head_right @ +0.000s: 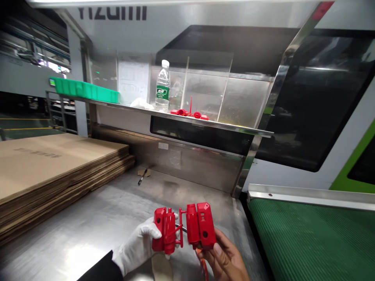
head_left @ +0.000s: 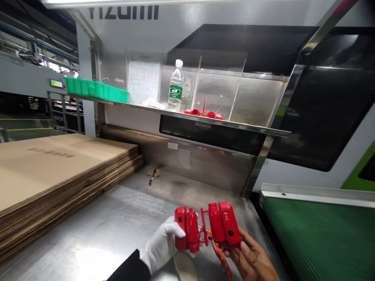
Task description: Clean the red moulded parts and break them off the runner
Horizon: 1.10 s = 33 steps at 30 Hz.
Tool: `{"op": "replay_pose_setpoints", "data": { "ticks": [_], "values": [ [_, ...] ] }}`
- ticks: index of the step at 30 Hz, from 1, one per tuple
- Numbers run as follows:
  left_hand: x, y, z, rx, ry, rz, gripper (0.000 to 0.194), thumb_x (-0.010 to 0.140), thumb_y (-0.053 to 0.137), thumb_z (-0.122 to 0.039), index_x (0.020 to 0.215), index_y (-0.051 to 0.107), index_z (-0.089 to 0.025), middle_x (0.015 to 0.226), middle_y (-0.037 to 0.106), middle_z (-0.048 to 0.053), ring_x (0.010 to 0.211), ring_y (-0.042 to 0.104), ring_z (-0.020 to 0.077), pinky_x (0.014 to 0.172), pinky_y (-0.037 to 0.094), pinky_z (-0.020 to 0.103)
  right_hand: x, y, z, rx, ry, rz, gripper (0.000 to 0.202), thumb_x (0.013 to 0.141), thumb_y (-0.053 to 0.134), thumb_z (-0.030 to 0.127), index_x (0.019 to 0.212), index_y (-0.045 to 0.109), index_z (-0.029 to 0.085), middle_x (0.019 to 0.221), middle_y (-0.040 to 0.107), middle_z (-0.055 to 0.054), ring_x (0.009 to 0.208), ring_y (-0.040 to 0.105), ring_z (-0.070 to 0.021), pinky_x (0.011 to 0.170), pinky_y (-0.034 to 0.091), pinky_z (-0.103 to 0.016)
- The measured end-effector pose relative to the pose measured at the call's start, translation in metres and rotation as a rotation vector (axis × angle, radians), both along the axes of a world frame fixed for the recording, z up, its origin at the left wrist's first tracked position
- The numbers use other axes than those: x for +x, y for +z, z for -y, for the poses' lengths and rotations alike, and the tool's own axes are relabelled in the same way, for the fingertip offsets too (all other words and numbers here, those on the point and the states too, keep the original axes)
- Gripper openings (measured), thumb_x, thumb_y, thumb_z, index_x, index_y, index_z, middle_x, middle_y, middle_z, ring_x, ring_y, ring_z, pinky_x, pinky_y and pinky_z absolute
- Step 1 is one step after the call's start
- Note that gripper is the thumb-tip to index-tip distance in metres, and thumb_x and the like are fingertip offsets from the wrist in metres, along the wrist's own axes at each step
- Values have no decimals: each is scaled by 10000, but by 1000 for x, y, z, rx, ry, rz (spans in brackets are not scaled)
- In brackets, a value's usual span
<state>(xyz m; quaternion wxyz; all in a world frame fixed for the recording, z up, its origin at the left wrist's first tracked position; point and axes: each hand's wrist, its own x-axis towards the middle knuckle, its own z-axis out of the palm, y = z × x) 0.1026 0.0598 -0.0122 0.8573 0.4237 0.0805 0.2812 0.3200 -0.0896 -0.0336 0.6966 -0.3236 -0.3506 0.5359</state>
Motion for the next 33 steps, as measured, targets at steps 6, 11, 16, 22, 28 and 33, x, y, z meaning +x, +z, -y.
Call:
{"op": "replay_pose_setpoints", "data": {
  "ticks": [6, 11, 16, 22, 28, 33],
  "values": [
    [1, -14, -7, -89, -16, -36, 374, 745, 474, -82, 1084, 630, -90, 969, 714, 190, 724, 685, 293, 636, 540, 450, -15, 18, 1, -21, -97, -26, 351, 798, 855, 336, 1110, 729, 236, 1139, 706, -112, 1018, 683, -215, 922, 519, -313],
    [4, -21, -9, -113, -1, -31, 317, 780, 488, -88, 1058, 641, -86, 908, 715, 165, 750, 675, 283, 596, 528, 401, -27, 34, 3, -22, -149, -2, 354, 755, 885, 360, 1053, 757, 219, 1067, 723, -108, 948, 683, -214, 906, 512, -321],
    [4, -16, -10, -87, 1, -62, 415, 786, 513, -70, 1186, 612, -124, 964, 714, 132, 715, 658, 246, 587, 512, 376, -26, 31, 8, -5, -112, 26, 400, 750, 878, 393, 1096, 753, 237, 1109, 709, -130, 1035, 655, -280, 969, 457, -394],
    [-1, -14, -10, -21, 7, -42, 531, 698, 503, -15, 1199, 624, -146, 978, 722, 102, 797, 683, 259, 708, 550, 401, -16, 22, 4, 68, -45, 200, 480, 803, 804, 465, 1190, 710, 197, 1161, 670, -147, 1013, 621, -282, 938, 461, -407],
    [-8, -8, -6, 50, -46, -33, 302, 927, 530, -165, 1208, 628, -116, 950, 721, 138, 731, 698, 239, 562, 575, 335, -11, 19, -3, -38, -120, 138, 539, 829, 812, 403, 1281, 609, 189, 1224, 638, -162, 1030, 653, -290, 869, 529, -402],
    [-8, -1, 1, 53, -77, 21, 279, 985, 468, -244, 1126, 672, -115, 890, 720, 123, 749, 695, 249, 687, 575, 396, -10, 16, -3, -73, -68, 55, 507, 901, 753, 358, 1310, 540, 148, 1095, 693, -157, 927, 700, -253, 801, 568, -355]
  ]
}}
